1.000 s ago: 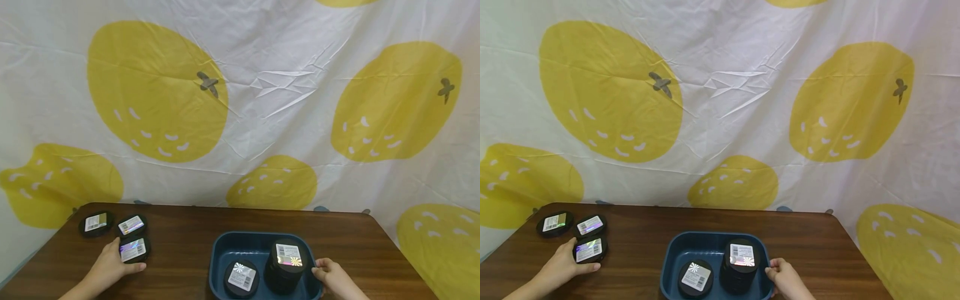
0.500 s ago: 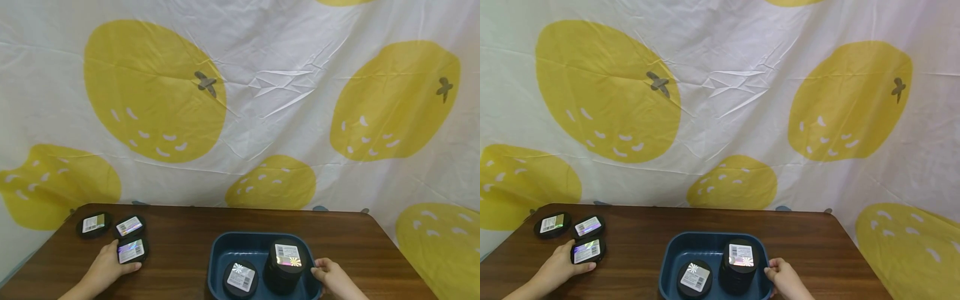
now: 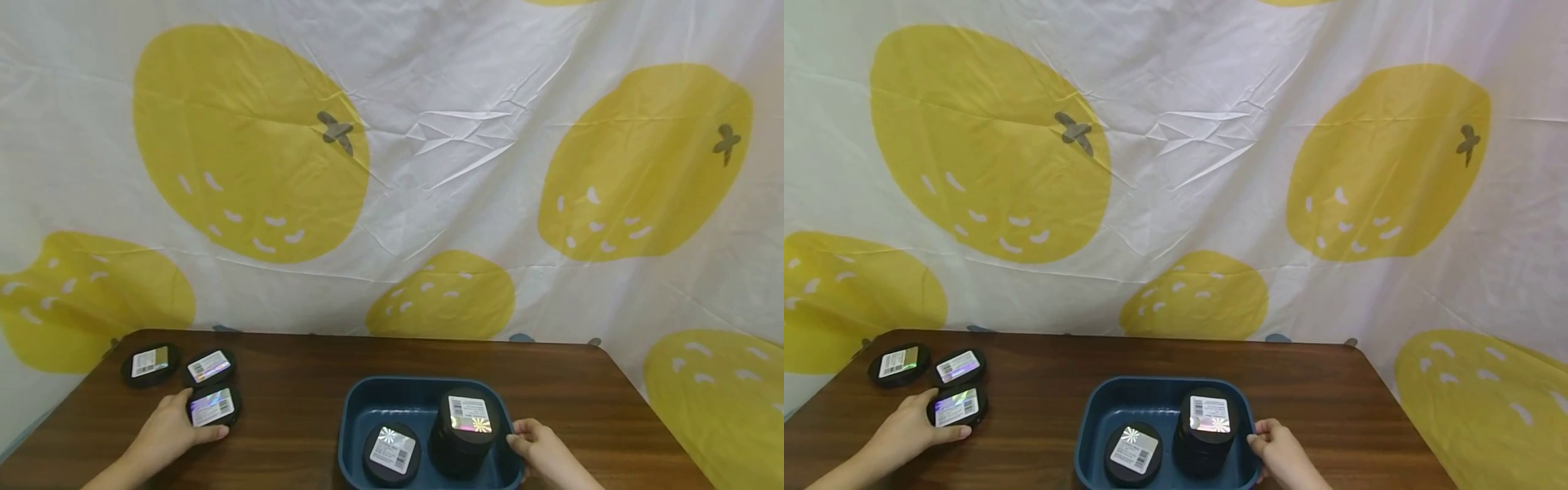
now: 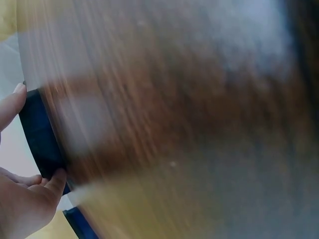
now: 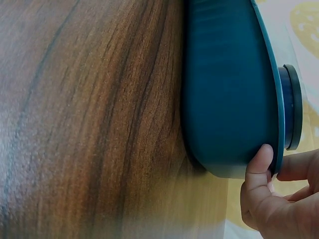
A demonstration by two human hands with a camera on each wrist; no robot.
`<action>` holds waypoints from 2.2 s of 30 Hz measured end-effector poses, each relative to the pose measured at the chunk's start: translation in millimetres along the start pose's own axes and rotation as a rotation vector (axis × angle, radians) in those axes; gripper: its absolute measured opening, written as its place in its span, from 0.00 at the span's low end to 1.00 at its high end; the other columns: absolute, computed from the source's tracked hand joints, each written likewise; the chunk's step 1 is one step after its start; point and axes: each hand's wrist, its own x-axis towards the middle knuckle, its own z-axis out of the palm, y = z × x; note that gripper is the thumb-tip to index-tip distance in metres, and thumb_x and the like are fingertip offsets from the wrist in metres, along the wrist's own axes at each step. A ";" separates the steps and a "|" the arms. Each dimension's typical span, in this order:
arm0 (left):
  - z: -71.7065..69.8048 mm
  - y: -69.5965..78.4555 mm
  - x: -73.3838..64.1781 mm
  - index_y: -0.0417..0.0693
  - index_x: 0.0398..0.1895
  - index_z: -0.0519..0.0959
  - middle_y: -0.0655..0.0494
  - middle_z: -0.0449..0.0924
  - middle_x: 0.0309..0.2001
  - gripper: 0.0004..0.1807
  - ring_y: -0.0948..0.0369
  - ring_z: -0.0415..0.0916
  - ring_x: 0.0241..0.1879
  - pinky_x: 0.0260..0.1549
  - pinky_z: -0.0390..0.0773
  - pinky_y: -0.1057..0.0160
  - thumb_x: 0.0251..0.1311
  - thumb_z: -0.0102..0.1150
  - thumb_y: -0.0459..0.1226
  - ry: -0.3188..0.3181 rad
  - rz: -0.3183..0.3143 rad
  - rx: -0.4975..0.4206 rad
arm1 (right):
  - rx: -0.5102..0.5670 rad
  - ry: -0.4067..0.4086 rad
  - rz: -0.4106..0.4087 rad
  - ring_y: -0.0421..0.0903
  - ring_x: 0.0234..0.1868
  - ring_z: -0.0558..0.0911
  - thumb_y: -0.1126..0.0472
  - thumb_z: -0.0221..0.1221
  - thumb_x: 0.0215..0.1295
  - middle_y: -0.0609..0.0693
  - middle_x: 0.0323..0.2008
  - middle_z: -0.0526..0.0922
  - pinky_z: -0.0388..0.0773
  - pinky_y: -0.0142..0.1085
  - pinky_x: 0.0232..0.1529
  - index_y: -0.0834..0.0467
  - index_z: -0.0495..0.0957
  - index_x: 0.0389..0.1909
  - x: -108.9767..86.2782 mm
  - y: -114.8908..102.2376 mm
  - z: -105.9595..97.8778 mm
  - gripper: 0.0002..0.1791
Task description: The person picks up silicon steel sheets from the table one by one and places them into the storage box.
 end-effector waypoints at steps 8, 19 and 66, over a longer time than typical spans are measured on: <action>-0.4 -3.3 -1.1 0.12 0.53 0.59 0.15 0.62 0.47 0.58 0.27 0.65 0.47 0.44 0.68 0.37 0.37 0.72 0.56 -0.048 -0.018 0.034 | 0.020 -0.036 -0.001 0.44 0.24 0.76 0.70 0.45 0.67 0.58 0.31 0.73 0.79 0.36 0.24 0.84 0.59 0.43 0.8 2.9 -0.8 0.16; -1.2 -3.0 -3.6 0.16 0.54 0.62 0.20 0.65 0.43 0.58 0.36 0.71 0.39 0.39 0.71 0.39 0.35 0.71 0.60 -0.065 -0.055 0.034 | 0.040 -0.043 0.010 0.43 0.24 0.76 0.71 0.45 0.67 0.59 0.31 0.73 0.78 0.35 0.24 0.84 0.58 0.44 0.9 1.7 0.0 0.17; -4.8 95.8 -11.7 0.37 0.55 0.72 0.52 0.70 0.41 0.51 0.60 0.70 0.35 0.36 0.73 0.57 0.26 0.76 0.57 0.031 0.229 -0.153 | 0.009 -0.047 -0.008 0.43 0.22 0.76 0.70 0.46 0.67 0.54 0.29 0.76 0.79 0.37 0.25 0.83 0.59 0.42 -0.4 0.9 -3.3 0.15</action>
